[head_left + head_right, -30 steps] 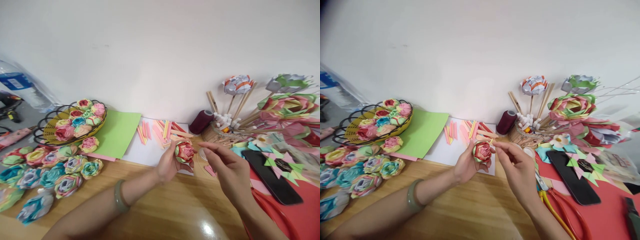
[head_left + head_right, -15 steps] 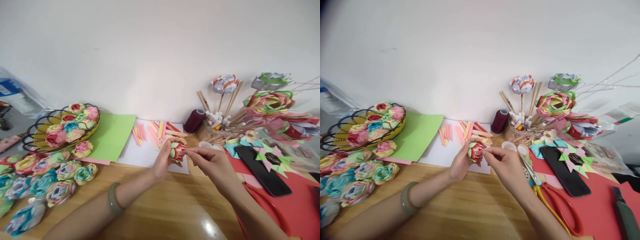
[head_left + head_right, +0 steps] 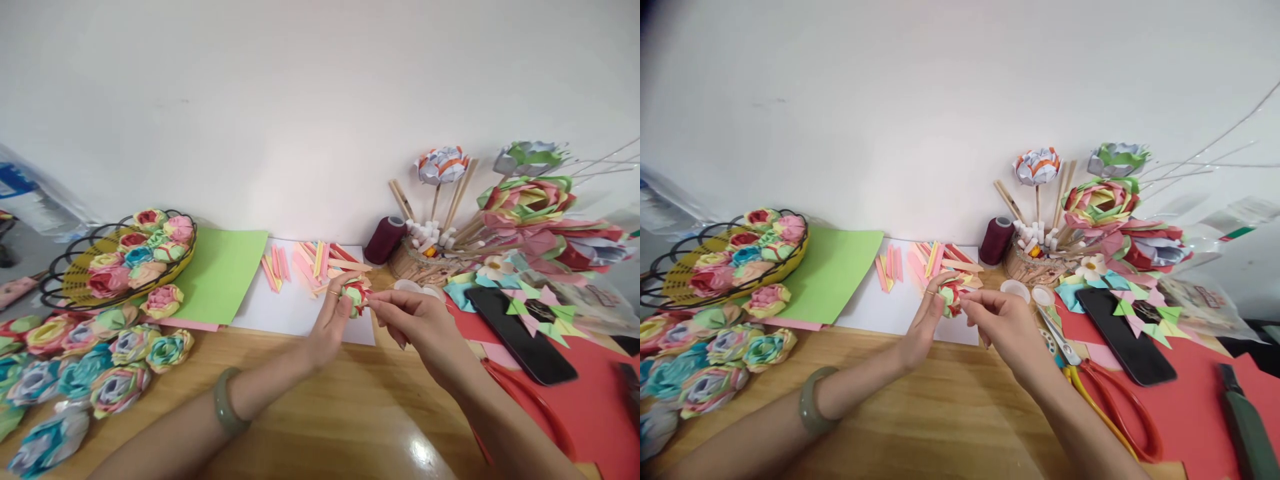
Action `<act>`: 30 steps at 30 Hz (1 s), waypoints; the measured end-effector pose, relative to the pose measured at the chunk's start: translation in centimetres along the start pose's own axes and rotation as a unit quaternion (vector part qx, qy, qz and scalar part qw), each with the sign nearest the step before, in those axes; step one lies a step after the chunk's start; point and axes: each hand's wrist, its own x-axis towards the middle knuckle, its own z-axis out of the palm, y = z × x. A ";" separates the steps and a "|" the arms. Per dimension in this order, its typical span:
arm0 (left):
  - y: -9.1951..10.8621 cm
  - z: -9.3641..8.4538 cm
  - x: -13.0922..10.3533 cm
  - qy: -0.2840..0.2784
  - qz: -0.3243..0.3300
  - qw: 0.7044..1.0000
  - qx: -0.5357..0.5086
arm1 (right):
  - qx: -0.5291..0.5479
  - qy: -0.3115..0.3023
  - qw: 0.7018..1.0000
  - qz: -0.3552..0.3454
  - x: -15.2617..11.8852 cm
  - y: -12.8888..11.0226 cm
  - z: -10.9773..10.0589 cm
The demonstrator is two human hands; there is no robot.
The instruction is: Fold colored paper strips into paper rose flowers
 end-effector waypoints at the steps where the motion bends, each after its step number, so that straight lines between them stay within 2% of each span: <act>1: 0.0 0.0 0.0 -0.005 -0.001 1.000 0.000 | -0.006 -0.004 1.000 -0.003 0.0 0.0 0.0; 14: -0.1 0.2 -0.2 -0.003 0.011 1.000 0.010 | -0.086 0.023 0.995 -0.048 -0.3 -0.1 0.3; 17: -0.2 0.2 -0.3 -0.005 0.016 1.000 0.003 | -0.134 0.038 0.987 -0.083 -0.2 0.4 0.3; 19: -0.3 0.3 -0.3 -0.011 0.031 0.999 0.004 | -0.188 0.075 0.971 -0.130 -0.2 0.8 0.4; 24: -0.6 0.3 -0.3 0.002 0.079 0.994 0.074 | -0.297 0.188 0.906 -0.235 -0.4 1.6 0.9; 25: -0.6 0.4 -0.3 0.005 0.077 0.994 0.081 | -0.288 0.188 0.907 -0.243 -0.4 1.6 0.9; 27: -0.5 0.3 -0.3 0.006 0.069 0.994 0.081 | -0.229 0.146 0.936 -0.223 -0.3 1.4 0.7; 30: -0.3 0.3 -0.4 0.002 0.062 0.996 0.057 | -0.087 0.014 0.989 -0.120 0.0 0.8 -0.1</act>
